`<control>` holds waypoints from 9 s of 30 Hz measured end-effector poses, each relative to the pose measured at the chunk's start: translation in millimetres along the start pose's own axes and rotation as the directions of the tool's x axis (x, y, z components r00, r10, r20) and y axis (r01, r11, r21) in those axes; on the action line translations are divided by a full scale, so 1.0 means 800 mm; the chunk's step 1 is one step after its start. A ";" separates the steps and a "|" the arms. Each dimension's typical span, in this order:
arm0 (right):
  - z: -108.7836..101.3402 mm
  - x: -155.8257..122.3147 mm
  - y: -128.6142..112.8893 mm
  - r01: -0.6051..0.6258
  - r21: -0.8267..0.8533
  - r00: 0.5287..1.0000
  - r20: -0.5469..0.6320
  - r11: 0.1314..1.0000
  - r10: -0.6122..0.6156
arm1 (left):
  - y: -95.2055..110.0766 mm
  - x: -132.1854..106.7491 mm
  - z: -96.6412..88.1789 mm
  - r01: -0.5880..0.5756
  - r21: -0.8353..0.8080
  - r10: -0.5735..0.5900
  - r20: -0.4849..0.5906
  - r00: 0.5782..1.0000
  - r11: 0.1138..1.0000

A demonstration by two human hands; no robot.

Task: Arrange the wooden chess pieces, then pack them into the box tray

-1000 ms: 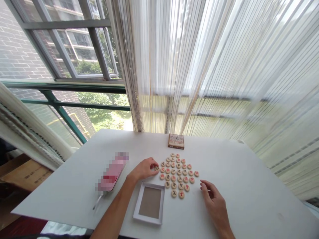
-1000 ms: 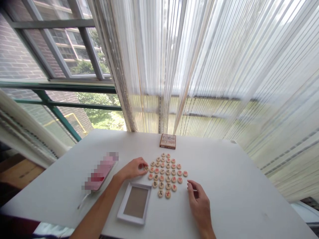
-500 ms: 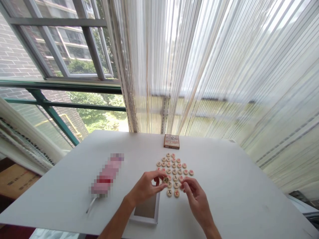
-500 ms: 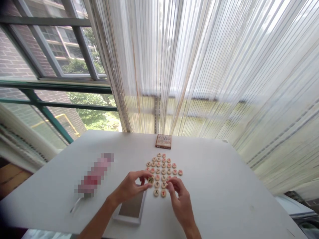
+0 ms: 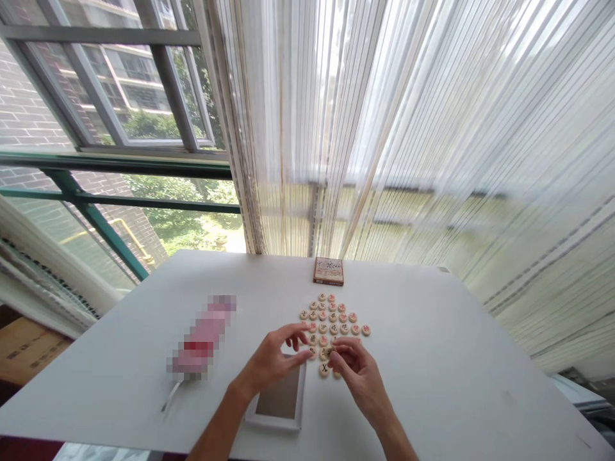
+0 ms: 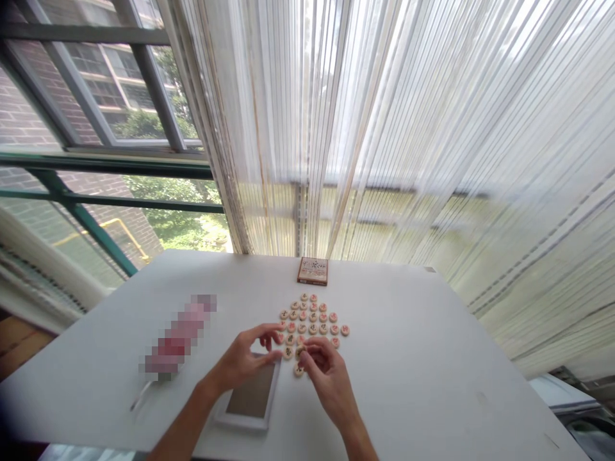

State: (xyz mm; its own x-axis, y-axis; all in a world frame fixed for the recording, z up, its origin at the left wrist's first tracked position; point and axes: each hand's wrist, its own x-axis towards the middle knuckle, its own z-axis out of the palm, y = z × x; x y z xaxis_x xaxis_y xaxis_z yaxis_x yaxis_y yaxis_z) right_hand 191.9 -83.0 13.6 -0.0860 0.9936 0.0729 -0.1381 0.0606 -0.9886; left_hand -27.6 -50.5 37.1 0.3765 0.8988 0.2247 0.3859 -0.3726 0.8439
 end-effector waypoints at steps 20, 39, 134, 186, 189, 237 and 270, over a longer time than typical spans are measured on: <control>0.014 0.009 0.021 -0.034 -0.037 0.999 0.009 0.999 0.034 | -0.083 -0.091 -0.021 0.035 0.394 0.055 -0.214 0.975 0.919; -0.007 0.019 0.013 -0.021 -0.068 0.999 -0.051 0.997 0.018 | -0.076 -0.093 -0.024 0.054 0.351 0.031 -0.232 0.972 0.935; 0.139 -0.003 0.071 0.388 -0.767 0.918 0.272 0.512 -0.288 | -0.082 -0.091 -0.023 0.032 0.399 0.072 -0.243 0.967 0.916; 0.059 -0.024 0.046 0.361 -0.637 0.918 0.111 0.682 -0.382 | -0.078 -0.090 -0.024 0.041 0.384 0.060 -0.248 0.967 0.922; 0.019 -0.030 0.037 0.367 -0.718 0.892 0.092 0.591 -0.442 | -0.080 -0.091 -0.024 0.044 0.388 0.057 -0.245 0.968 0.921; -0.004 -0.051 0.046 0.482 -0.764 0.872 0.366 0.430 -0.326 | -0.081 -0.090 -0.024 0.041 0.396 0.056 -0.229 0.972 0.917; -0.058 -0.033 0.053 -0.010 -0.308 0.981 -0.189 0.951 -0.051 | -0.078 -0.090 -0.024 0.048 0.399 0.045 -0.222 0.974 0.916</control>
State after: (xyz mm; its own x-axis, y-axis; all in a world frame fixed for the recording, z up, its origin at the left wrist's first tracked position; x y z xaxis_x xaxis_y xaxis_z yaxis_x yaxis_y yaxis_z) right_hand 234.3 -101.8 -36.4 0.1096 0.9892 0.0973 0.1733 0.0773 -0.9818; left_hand -95.0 -87.1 -22.4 0.1975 0.9098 0.3652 0.7075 -0.3901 0.5893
